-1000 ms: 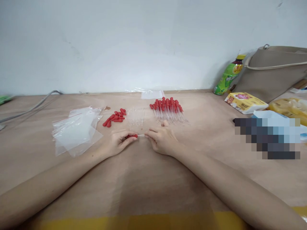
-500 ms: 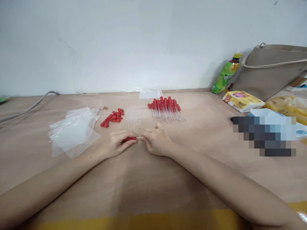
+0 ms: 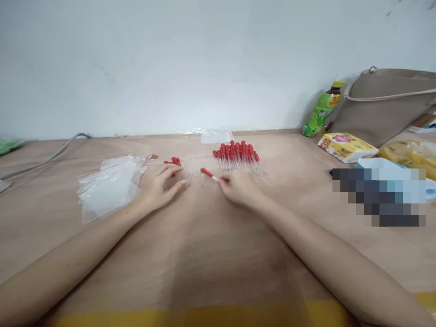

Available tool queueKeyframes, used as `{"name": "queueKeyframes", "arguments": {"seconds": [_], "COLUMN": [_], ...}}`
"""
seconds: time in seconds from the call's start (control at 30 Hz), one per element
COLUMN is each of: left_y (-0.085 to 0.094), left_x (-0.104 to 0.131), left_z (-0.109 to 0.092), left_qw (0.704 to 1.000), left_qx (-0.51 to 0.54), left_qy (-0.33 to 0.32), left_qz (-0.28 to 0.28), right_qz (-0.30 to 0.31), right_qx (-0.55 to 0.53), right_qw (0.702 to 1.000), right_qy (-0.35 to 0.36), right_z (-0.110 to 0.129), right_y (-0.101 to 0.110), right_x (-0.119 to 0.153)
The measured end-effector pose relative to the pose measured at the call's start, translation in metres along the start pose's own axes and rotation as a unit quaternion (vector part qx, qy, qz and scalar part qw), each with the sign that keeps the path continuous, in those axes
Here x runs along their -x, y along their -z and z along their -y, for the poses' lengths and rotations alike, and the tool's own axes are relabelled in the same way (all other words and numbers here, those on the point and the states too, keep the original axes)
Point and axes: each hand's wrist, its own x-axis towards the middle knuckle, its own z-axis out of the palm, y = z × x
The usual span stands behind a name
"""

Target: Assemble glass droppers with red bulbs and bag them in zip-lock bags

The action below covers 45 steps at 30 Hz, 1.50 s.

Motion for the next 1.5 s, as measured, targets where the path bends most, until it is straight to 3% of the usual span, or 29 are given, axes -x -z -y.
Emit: {"name": "queueKeyframes", "arguments": {"seconds": [0.13,0.27,0.47,0.6,0.87,1.03,1.33,1.5], "left_y": [0.000,-0.008,-0.012,-0.012,-0.014,-0.013,-0.014,-0.016], "left_x": [-0.001,0.002,0.004,0.004,0.001,0.001,-0.001,-0.002], "left_z": [0.029,0.040,0.041,0.043,0.048,0.048,0.043,0.048], "left_qw": [0.989,0.983,0.983,0.982,0.984,0.984,0.992,0.990], "left_qx": [-0.105,-0.107,-0.096,-0.089,-0.062,-0.048,0.015,0.063], "left_qy": [0.097,0.150,0.156,0.161,0.167,0.169,0.128,0.123], "left_qz": [-0.027,-0.011,0.013,0.027,0.011,0.006,0.006,-0.040], "right_qz": [-0.107,-0.152,-0.102,-0.081,-0.078,-0.031,0.038,0.065], "right_qx": [-0.006,0.059,0.174,0.206,0.215,0.197,0.158,0.147], "right_qw": [0.983,0.972,0.968,0.963,0.964,0.973,0.973,0.970], "right_qy": [-0.150,-0.172,-0.146,-0.153,-0.138,-0.119,-0.164,-0.181], "right_z": [-0.012,-0.011,-0.003,-0.004,0.006,0.021,0.033,0.031], "right_y": [0.009,0.001,-0.034,-0.044,-0.044,-0.049,-0.040,-0.038], "right_x": [-0.022,-0.045,-0.073,-0.083,-0.083,-0.078,-0.078,-0.077]}}
